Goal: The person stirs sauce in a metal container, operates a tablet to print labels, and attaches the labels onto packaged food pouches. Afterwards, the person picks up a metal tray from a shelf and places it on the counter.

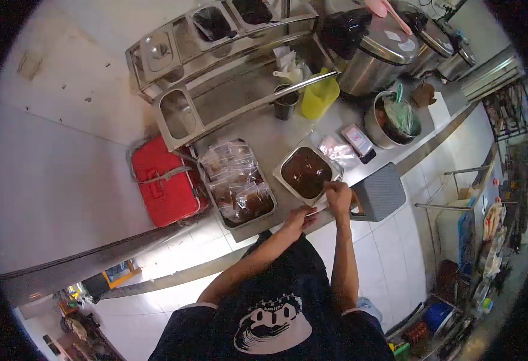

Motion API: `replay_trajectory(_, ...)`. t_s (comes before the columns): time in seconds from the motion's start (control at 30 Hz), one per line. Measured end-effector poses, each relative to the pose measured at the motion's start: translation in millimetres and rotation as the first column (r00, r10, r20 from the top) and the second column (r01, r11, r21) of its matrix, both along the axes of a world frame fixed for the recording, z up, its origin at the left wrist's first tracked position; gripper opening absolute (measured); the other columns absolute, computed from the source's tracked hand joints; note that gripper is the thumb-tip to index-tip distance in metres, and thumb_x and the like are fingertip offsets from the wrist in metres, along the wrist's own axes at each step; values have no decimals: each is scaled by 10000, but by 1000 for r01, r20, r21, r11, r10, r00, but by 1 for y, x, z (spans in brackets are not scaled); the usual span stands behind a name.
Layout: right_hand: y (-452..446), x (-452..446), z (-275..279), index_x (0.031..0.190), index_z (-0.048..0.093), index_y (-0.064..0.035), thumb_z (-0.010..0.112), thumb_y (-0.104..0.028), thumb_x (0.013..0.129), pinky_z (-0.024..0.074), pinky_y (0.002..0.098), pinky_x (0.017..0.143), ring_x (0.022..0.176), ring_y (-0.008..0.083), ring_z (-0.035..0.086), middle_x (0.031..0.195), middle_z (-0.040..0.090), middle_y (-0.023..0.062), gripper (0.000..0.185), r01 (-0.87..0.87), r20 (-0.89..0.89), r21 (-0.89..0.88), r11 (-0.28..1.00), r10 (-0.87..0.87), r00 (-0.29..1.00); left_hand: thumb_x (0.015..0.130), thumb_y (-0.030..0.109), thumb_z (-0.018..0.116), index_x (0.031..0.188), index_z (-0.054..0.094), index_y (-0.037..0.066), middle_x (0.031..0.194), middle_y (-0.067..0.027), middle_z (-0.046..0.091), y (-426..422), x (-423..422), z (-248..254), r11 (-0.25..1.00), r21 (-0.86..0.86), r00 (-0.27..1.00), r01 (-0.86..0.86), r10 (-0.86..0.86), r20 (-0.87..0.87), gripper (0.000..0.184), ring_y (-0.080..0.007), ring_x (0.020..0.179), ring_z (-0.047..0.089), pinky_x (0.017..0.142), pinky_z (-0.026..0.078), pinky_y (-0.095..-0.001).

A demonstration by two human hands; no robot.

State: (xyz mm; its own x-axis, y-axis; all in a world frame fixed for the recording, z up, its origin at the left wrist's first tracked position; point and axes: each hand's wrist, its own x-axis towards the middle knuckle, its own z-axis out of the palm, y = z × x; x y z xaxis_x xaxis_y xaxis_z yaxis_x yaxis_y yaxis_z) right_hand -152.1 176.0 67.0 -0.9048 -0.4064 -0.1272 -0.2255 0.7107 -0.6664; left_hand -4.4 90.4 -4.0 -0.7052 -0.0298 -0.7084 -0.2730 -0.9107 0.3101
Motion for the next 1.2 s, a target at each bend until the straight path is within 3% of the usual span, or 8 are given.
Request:
replay_trajectory(0.1, 7, 1, -45, 760, 722, -55, 696, -321, 779, 511, 473, 655, 705, 409, 652, 710, 653, 214, 268, 142, -247, 37, 989, -129, 961, 980, 175, 494, 1088, 582, 48, 1048, -99, 669, -27, 5, -31, 998, -60, 999, -19, 16, -41, 188, -244, 932, 662, 845, 563, -396)
replay_trajectory(0.27, -1, -1, 10, 859, 752, -68, 657, -258, 791, 527, 427, 669, 742, 363, 684, 803, 694, 194, 223, 49, -3, 36, 998, -49, 999, 946, 236, 573, 1183, 556, 78, 1035, -35, 602, -106, -25, 33, 893, -337, 938, -297, 339, 72, 286, -161, 943, 562, 794, 495, -353)
replay_trajectory(0.5, -1, -10, -2, 853, 761, -105, 670, -332, 791, 533, 460, 703, 774, 381, 676, 772, 679, 205, 252, 36, 42, 96, 995, -40, 998, 925, 136, 581, 1197, 604, 32, 1037, -35, 651, -137, -49, -4, 856, -464, 955, -230, 291, 64, 291, -156, 870, 612, 773, 503, -322)
replay_trajectory(0.6, -13, -1, -9, 823, 762, -118, 666, -370, 795, 540, 453, 725, 800, 378, 677, 796, 681, 202, 271, -40, -25, 297, 954, 50, 998, 922, 113, 567, 1156, 622, 26, 991, -49, 659, -140, -43, -3, 898, -373, 968, -235, 251, -5, 255, -169, 847, 620, 758, 522, -330)
replay_trajectory(0.9, -11, -17, -49, 840, 770, -124, 645, -287, 784, 544, 441, 668, 721, 383, 674, 771, 683, 199, 212, -172, -137, 159, 972, 194, 971, 896, 76, 571, 1129, 628, 7, 937, -72, 664, -137, -39, 3, 886, -390, 961, -251, 276, 8, 250, -182, 814, 634, 748, 546, -335)
replay_trajectory(1.03, -16, -26, -23, 832, 767, -106, 621, -243, 766, 542, 430, 697, 731, 376, 672, 752, 684, 191, 210, 78, -183, 50, 996, -68, 981, 895, 74, 585, 1123, 631, 16, 947, -71, 666, -140, -38, -4, 905, -315, 947, -284, 316, 55, 239, -182, 825, 637, 749, 547, -341)
replay_trajectory(1.1, -19, -23, -20, 834, 761, -91, 629, -258, 767, 540, 430, 701, 726, 372, 673, 737, 684, 185, 223, -259, -162, 191, 947, 291, 943, 899, 72, 589, 1112, 636, 28, 951, -70, 666, -136, -40, 3, 887, -353, 943, -299, 330, 31, 222, -188, 824, 636, 748, 547, -349)
replay_trajectory(1.2, -17, -37, 0, 857, 762, -116, 628, -264, 759, 537, 444, 711, 758, 370, 676, 775, 692, 177, 222, -85, 120, 46, 995, 79, 990, 906, 79, 590, 1105, 641, 39, 956, -67, 666, -136, -37, 3, 890, -367, 956, -269, 292, 7, 210, -195, 831, 636, 759, 546, -355)
